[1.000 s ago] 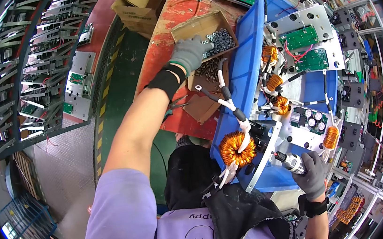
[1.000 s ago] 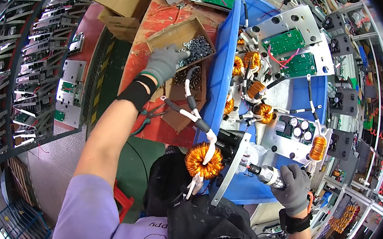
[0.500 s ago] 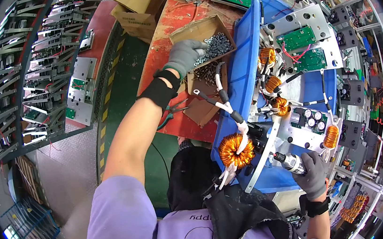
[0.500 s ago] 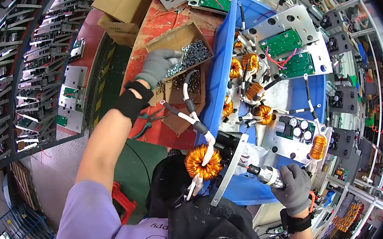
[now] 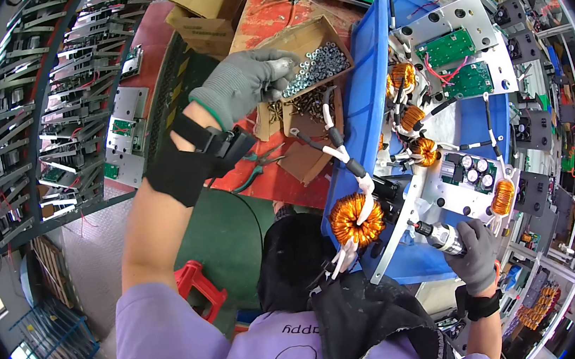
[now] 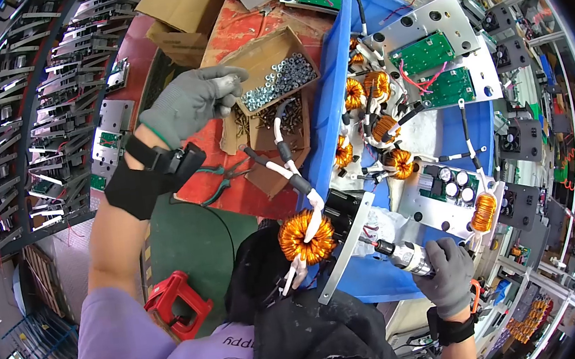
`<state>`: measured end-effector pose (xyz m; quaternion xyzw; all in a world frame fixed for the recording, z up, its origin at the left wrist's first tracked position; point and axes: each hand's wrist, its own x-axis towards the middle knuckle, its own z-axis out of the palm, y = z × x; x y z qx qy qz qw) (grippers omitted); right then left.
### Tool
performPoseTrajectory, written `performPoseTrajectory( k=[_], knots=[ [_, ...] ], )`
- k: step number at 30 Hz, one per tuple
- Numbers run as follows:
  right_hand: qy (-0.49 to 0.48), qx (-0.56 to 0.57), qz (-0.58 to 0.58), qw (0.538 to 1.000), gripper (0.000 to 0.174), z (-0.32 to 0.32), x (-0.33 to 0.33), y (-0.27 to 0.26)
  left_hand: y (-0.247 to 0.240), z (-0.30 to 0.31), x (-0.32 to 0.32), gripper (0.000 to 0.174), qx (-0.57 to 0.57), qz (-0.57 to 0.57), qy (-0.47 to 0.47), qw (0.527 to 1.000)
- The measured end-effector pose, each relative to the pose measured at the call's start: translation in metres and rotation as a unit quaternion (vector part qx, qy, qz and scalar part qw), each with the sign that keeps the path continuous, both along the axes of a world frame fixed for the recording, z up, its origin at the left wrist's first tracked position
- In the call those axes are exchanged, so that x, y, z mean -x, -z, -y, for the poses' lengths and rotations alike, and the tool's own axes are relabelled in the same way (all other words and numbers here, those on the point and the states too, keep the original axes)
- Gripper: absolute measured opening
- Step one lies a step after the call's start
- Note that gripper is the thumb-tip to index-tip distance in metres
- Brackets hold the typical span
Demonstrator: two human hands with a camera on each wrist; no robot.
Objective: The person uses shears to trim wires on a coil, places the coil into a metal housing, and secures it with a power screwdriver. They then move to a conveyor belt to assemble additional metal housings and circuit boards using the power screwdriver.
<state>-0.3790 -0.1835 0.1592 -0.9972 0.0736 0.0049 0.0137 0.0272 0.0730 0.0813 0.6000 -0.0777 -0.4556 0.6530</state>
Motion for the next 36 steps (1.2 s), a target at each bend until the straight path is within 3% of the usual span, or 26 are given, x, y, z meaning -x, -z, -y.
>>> performPoseTrajectory(
  k=[2,4,6,7,10,12,14,16,17,19,20,22,24,26,31,34,36],
  knots=[
    [0.000,0.001,-0.005,1.000,0.055,0.001,0.001,0.001,-0.012,-0.006,0.002,0.031,0.023,0.007,0.061,0.998],
    [-0.011,-0.007,0.004,1.000,0.057,0.002,0.001,0.001,-0.036,-0.003,0.017,0.033,-0.012,0.034,0.062,0.997],
    [-0.006,-0.012,-0.010,1.000,0.059,0.003,0.004,0.001,-0.051,0.002,0.035,0.034,-0.065,0.239,0.093,0.964],
    [-0.002,-0.015,-0.008,1.000,0.059,0.003,0.004,0.001,-0.054,0.007,0.045,0.031,-0.063,0.253,0.095,0.961],
    [-0.009,-0.010,-0.013,1.000,0.059,0.002,0.003,0.001,-0.059,0.022,0.084,0.022,-0.078,0.411,0.128,0.899],
    [0.006,-0.015,-0.003,1.000,0.057,0.001,0.004,0.003,-0.059,0.031,0.111,0.016,-0.034,0.556,0.120,0.822],
    [-0.002,-0.014,-0.004,1.000,0.056,0.000,0.002,0.003,-0.068,0.042,0.131,0.012,-0.085,0.561,0.172,0.805],
    [-0.004,-0.024,0.001,1.000,0.055,-0.003,-0.001,0.000,-0.059,0.054,0.149,0.014,-0.101,0.642,0.179,0.739],
    [-0.005,-0.025,0.000,1.000,0.055,-0.002,-0.001,0.001,-0.062,0.056,0.151,0.014,-0.102,0.641,0.178,0.740],
    [-0.004,-0.030,-0.001,1.000,0.054,0.000,0.001,0.002,-0.068,0.062,0.154,0.014,-0.156,0.615,0.351,0.688],
    [-0.004,-0.031,-0.003,1.000,0.054,0.000,0.001,0.002,-0.069,0.067,0.153,0.014,-0.156,0.614,0.352,0.689],
    [-0.010,-0.029,0.006,1.000,0.054,0.000,0.000,0.001,-0.068,0.080,0.144,0.015,-0.190,0.502,0.464,0.705],
    [-0.002,-0.027,0.002,1.000,0.055,0.000,0.003,0.002,-0.067,0.087,0.141,0.017,-0.178,0.506,0.457,0.709],
    [0.004,-0.026,-0.002,1.000,0.055,0.000,0.003,0.003,-0.074,0.095,0.139,0.023,-0.209,0.511,0.553,0.624],
    [0.009,-0.034,-0.004,0.999,0.055,0.001,0.005,0.004,-0.053,0.109,0.143,0.026,-0.202,0.498,0.572,0.619],
    [0.004,-0.034,0.005,0.999,0.056,0.003,0.007,0.006,-0.038,0.115,0.140,0.026,-0.154,0.473,0.575,0.650],
    [0.002,-0.032,0.001,0.999,0.056,0.003,0.005,0.004,-0.029,0.130,0.140,0.026,-0.106,0.485,0.673,0.548]
  ],
)
